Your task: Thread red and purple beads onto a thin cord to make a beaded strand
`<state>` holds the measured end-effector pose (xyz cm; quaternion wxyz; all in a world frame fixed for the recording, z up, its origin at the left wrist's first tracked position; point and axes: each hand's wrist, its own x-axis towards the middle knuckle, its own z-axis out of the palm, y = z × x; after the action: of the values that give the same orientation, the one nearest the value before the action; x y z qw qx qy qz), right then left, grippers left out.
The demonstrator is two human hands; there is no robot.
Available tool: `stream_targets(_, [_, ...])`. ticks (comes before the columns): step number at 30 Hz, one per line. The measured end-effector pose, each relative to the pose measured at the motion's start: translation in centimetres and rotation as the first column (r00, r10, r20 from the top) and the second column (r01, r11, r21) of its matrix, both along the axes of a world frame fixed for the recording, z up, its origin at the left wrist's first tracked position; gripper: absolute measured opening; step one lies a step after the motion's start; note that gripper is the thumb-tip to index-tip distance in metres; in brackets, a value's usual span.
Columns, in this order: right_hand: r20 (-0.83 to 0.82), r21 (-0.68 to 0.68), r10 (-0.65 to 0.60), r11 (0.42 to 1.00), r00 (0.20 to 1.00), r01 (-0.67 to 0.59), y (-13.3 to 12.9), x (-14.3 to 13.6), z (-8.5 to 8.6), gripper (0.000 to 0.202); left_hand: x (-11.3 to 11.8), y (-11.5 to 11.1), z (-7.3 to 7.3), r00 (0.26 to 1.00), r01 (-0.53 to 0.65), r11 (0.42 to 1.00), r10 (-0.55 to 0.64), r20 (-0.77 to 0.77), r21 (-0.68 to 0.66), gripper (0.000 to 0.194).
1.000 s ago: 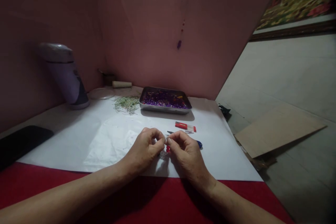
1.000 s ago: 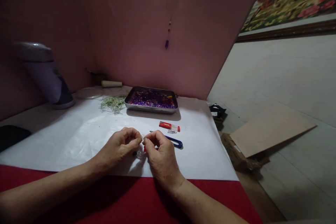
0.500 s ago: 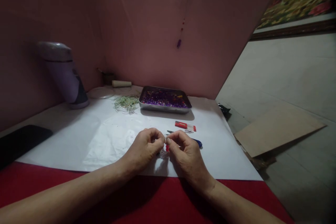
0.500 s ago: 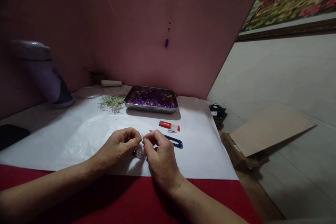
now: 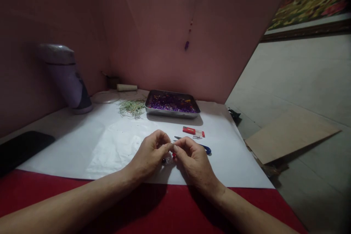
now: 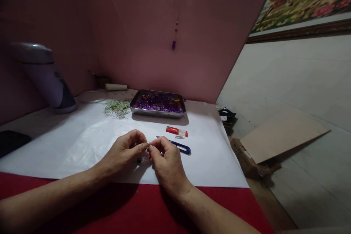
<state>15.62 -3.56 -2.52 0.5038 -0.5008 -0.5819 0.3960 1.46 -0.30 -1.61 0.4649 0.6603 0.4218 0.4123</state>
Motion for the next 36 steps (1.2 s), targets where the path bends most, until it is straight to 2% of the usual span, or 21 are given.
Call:
stream_targets(3, [-0.027,-0.009,-0.001,1.0,1.0,0.001,-0.01,-0.1,0.12,0.014,0.01,0.02,0.02,0.999,-0.024,1.0,0.024,0.031,0.009,0.007])
stream_targets(8, [-0.078,-0.068,0.006,0.998,0.997,-0.011,-0.02,-0.17,-0.06,0.016,0.08,0.06,0.07,0.996,0.058,0.996,-0.054,0.07,-0.06,0.008])
stream_targets(17, [-0.089,-0.142,-0.008,0.99,0.996,-0.004,-0.06,-0.2,-0.2,0.017,-0.07,0.22,0.55,0.995,0.008,1.0,-0.007,-0.096,0.016,0.014])
stream_targets(20, [-0.11,-0.132,-0.004,0.991,0.994,-0.011,0.01,-0.08,-0.21,0.017,-0.08,0.32,0.42,0.995,0.043,0.999,-0.045,-0.086,-0.02,0.015])
stream_targets(25, [-0.079,0.008,-0.044,0.999,0.996,0.045,0.34,0.18,-0.24,0.016,-0.05,0.26,0.34,0.995,0.089,0.989,-0.094,-0.031,-0.118,0.019])
stream_targets(31, [-0.105,-0.028,-0.038,0.999,0.994,0.036,0.63,0.29,-0.23,0.014,-0.18,0.28,0.54,0.992,0.126,0.965,-0.121,0.036,-0.231,0.017])
stream_targets(36, [-0.129,-0.035,-0.028,0.999,0.991,0.024,0.59,0.23,-0.32,0.015,-0.29,0.56,0.51,0.988,0.151,0.959,-0.144,0.05,-0.24,0.02])
